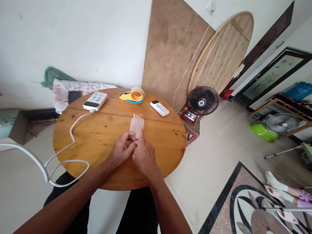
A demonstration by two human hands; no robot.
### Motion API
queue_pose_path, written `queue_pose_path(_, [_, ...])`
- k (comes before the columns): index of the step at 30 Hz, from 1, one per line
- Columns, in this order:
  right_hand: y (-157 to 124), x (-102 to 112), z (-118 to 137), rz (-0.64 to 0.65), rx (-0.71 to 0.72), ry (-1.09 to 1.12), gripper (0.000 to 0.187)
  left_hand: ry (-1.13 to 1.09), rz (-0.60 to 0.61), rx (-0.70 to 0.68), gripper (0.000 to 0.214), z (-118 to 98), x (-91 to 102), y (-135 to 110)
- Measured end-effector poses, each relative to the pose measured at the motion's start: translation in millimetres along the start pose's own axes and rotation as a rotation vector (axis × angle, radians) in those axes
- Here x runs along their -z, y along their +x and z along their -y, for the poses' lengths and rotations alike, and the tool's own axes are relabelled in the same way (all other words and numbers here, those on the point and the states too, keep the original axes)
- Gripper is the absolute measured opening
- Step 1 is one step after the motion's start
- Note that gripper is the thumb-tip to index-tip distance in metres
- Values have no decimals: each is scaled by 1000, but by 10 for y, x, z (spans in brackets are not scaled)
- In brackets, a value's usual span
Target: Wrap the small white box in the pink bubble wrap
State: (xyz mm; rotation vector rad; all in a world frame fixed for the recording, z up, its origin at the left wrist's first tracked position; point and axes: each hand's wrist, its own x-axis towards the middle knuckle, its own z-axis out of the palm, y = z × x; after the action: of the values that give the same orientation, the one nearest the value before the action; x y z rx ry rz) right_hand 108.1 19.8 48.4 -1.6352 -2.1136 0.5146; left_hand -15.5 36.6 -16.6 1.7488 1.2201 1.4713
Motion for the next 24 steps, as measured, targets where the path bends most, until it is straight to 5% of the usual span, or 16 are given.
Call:
queue_pose_path(8, [-36, 104, -119, -11, 65, 93, 67, 189, -70, 36, 17, -74, -107, 68])
queue_pose_path(17, [21, 165, -255, 22, 83, 233, 70, 211, 18, 95, 21, -71, -82, 162])
queue_pose_path(24, [142, 220, -403, 137, 8, 547, 66, 182, 70, 123, 24, -44, -47, 97])
